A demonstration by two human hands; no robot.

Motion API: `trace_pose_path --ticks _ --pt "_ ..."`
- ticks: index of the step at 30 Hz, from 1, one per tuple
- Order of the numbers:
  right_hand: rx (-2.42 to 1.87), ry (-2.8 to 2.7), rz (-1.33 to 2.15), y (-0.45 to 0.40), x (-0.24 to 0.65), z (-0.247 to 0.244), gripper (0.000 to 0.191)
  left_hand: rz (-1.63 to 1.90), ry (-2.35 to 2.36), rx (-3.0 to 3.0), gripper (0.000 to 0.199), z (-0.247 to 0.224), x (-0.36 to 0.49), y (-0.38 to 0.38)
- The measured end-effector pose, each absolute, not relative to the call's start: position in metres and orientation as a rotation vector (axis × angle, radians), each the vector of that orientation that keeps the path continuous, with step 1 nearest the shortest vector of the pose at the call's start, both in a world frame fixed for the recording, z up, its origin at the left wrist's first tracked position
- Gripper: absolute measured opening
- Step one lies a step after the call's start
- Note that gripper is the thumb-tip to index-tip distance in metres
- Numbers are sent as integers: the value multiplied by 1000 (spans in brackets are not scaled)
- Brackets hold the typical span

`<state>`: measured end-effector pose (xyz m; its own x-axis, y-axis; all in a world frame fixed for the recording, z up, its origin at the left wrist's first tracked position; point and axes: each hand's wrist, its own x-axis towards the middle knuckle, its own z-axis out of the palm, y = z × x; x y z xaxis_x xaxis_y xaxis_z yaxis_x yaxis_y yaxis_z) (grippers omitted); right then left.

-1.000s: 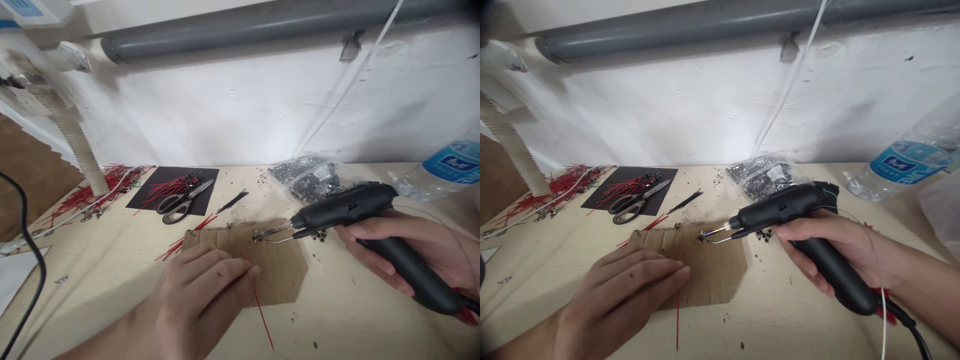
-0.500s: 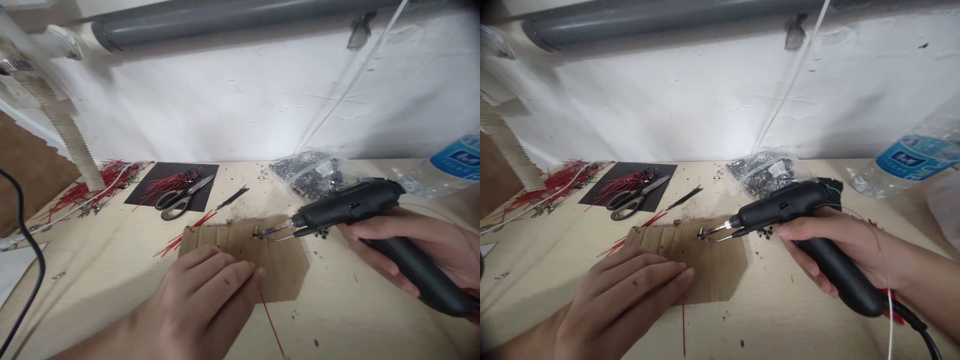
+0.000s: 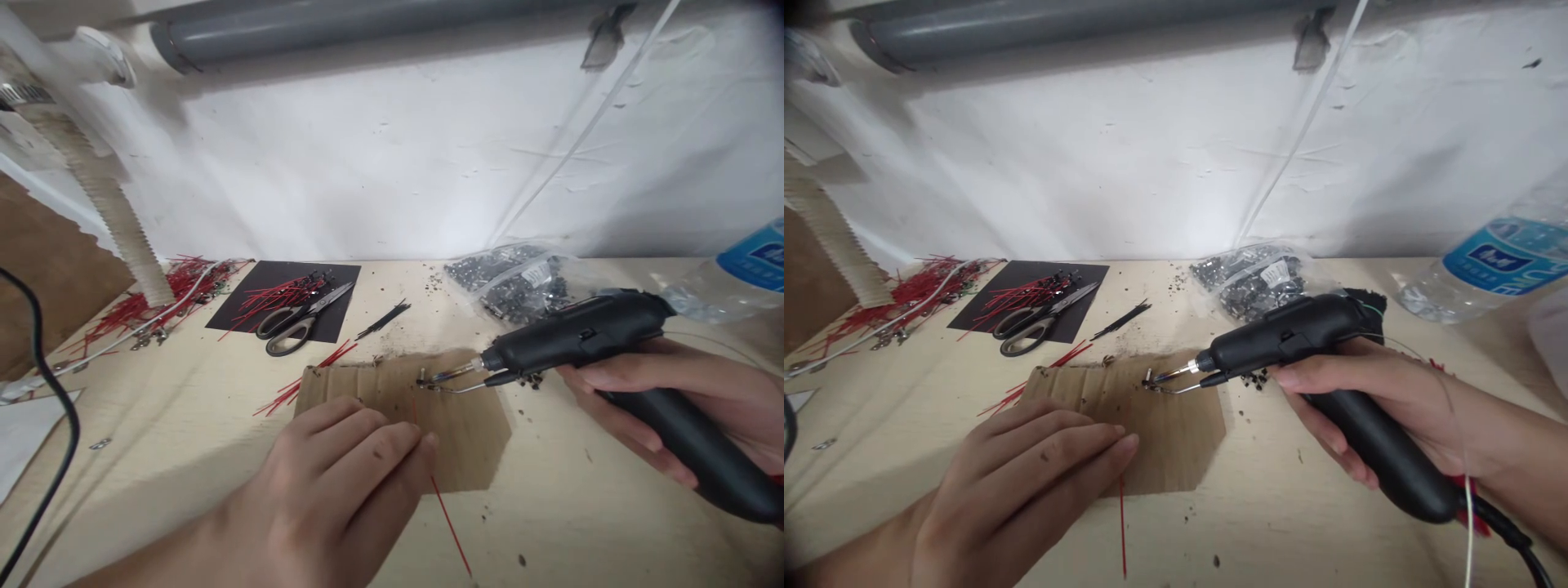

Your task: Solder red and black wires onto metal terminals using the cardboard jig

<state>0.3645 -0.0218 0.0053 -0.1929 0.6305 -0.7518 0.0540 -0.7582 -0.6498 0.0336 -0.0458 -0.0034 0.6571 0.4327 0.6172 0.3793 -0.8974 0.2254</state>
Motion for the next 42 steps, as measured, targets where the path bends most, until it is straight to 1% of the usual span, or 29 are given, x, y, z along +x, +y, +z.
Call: trace_pose_path --ticks 9,18,25,37,40,42 --pt "-1717 -792 1982 -22 362 7 47 1032 684 2807 22 -3 35 -44" --pt "-1648 -799 1973 -25 370 -1 39 1005 713 2785 22 -2 37 -42" --pt "-1647 -822 2008 -24 373 -4 41 1014 701 2798 21 -3 37 -42" --pt "-1574 -829 2074 -24 389 -19 36 992 723 2801 21 -4 38 -43" --pt "-1566 -847 2065 -24 384 -15 39 1045 723 2789 23 -6 38 -43" --pt "-1596 -844 2047 -23 381 -11 41 998 712 2806 23 -5 39 -43"
